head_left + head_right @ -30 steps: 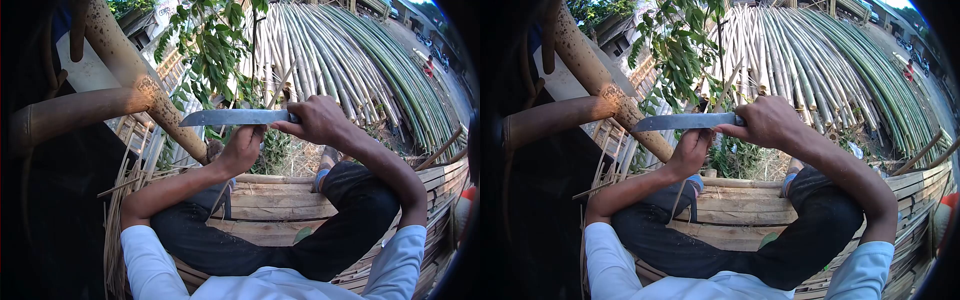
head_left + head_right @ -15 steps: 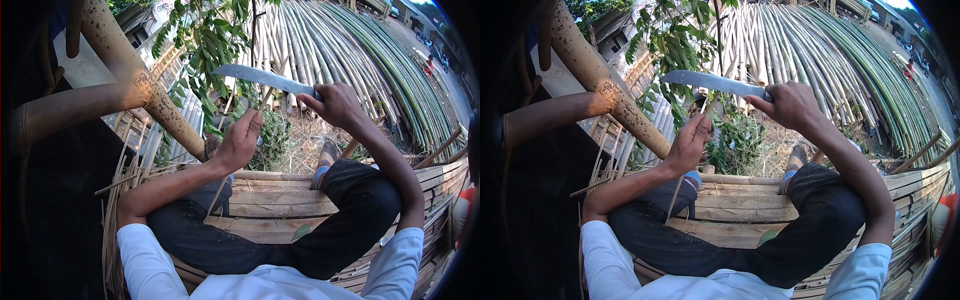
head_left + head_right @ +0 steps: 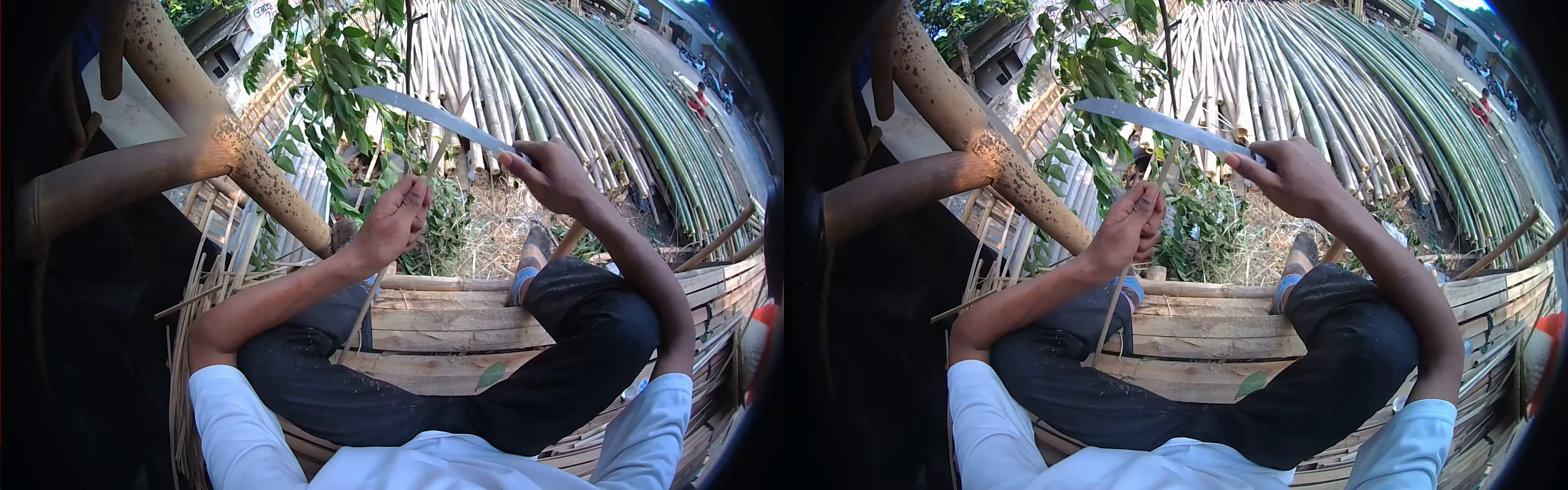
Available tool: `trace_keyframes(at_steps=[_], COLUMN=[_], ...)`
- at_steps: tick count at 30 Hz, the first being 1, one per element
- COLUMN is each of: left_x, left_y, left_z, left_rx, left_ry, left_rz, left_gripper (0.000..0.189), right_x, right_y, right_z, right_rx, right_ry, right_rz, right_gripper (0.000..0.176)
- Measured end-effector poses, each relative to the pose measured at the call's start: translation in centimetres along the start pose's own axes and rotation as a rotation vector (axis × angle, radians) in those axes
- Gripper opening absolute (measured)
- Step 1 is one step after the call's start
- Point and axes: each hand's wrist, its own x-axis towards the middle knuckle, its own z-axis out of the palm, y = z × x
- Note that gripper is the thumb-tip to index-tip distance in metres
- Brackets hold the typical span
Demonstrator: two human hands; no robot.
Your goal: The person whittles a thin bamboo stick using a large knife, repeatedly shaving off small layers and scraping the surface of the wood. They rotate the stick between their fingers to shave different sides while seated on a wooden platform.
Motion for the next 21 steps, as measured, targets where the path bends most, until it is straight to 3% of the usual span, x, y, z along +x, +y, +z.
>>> trace_keyframes(at_steps=[5,8,16,18,21], left_x=[0.1,-0.1,-0.7,-0.9,-1.0], left_y=[-0.3,-0.3,-0.1,0.4,0.7], left_z=[-0.9,-0.9,-1.2,-0.7,-0.6], left_rx=[-0.074,-0.116,-0.149,-0.180,-0.208], left_ry=[-0.063,-0.039,-0.174,-0.135,-0.126], left_rz=[-0.113,-0.192,-0.223,-0.216,-0.162], left_gripper=[0.036,0.031,0.032,0.032,0.034], right_x=[0.7,0.7,1.2,1.3,1.6], right_y=[-2.8,-4.5,-5.2,-4.9,-3.5], right_z=[1.0,1.6,2.2,2.2,1.9], right_rx=[-0.312,-0.304,-0.337,-0.399,-0.391], right_ry=[-0.129,-0.115,-0.155,-0.113,-0.047], right_rz=[-0.261,-0.330,-0.336,-0.344,-0.272], right_gripper=[0.062,0.055,0.057,0.065,0.060])
